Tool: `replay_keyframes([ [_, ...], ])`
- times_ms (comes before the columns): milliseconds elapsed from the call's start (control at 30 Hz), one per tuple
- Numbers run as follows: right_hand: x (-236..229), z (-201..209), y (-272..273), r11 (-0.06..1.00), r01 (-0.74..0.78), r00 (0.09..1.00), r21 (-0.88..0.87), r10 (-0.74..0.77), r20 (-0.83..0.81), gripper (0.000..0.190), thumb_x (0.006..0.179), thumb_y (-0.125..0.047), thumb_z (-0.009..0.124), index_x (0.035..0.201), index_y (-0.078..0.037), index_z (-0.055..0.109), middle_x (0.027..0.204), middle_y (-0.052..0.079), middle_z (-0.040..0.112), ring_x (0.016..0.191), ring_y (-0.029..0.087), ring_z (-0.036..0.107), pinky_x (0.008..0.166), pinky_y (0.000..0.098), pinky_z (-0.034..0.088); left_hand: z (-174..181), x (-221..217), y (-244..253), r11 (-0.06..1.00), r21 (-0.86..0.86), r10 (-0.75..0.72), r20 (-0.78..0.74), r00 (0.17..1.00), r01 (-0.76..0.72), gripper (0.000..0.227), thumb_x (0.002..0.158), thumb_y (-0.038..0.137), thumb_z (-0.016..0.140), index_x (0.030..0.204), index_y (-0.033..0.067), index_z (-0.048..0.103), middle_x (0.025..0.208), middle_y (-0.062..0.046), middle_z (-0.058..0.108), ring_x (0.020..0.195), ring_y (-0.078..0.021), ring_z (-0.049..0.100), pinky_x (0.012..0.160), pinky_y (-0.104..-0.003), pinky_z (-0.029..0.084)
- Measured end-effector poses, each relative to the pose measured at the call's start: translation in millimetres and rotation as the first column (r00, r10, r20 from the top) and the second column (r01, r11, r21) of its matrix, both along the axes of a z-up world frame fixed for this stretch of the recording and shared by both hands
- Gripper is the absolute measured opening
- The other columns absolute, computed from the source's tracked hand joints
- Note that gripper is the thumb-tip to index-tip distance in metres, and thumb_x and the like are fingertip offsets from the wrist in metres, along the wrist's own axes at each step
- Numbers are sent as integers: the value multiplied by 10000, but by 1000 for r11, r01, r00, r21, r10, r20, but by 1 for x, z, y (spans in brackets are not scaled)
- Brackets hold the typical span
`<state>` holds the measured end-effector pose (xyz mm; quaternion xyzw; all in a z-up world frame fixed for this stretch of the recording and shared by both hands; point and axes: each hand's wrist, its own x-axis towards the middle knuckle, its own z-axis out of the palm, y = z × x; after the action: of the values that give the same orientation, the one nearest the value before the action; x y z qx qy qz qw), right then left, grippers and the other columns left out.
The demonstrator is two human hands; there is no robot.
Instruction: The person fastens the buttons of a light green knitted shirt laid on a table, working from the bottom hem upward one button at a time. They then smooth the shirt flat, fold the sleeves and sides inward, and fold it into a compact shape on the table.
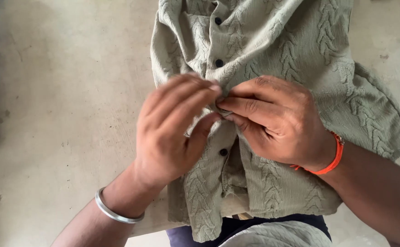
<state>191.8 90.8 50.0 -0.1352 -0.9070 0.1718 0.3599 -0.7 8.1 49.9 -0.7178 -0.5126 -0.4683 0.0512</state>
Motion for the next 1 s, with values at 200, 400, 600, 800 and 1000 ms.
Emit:
replay_keyframes([
  [200,2,-1,2,999,36,999,31,-36,3,209,897,4,841,1079,-16,741,1016,87,734,866,219,719,737,324,577,-21,-2,-8,993,-108,-54,14,998,55,261,903,138,872,1132,73,766,1092,-36,761,1031,-199,726,871,-351,525],
  [400,3,-5,4,997,49,999,62,-48,-18,184,875,-23,867,1003,-28,734,953,70,741,803,206,714,691,330,546,-19,2,-14,989,-142,-23,123,992,41,146,874,85,871,966,74,757,1047,-24,777,994,-185,735,831,-340,524],
  [600,-2,14,1,992,47,997,118,-40,-62,192,773,-7,860,907,-12,722,874,80,735,729,217,669,646,345,495,-21,4,-14,992,-16,-119,131,984,122,157,866,-21,840,974,27,736,1080,-77,758,1021,-220,724,845,-335,574],
  [800,0,11,1,991,74,996,108,-68,-60,192,759,-3,847,899,-42,721,875,48,736,766,200,638,704,348,469,-24,11,-16,989,-16,-141,176,974,146,153,858,-32,846,958,12,739,998,-88,750,940,-210,719,814,-329,590],
  [1000,1,15,6,991,45,998,130,-40,-37,192,750,-38,864,884,-46,726,863,47,724,745,199,619,691,355,462,-30,11,-17,984,-104,-105,324,940,145,195,924,17,841,1076,50,723,1021,-66,751,894,-179,735,768,-287,590],
])
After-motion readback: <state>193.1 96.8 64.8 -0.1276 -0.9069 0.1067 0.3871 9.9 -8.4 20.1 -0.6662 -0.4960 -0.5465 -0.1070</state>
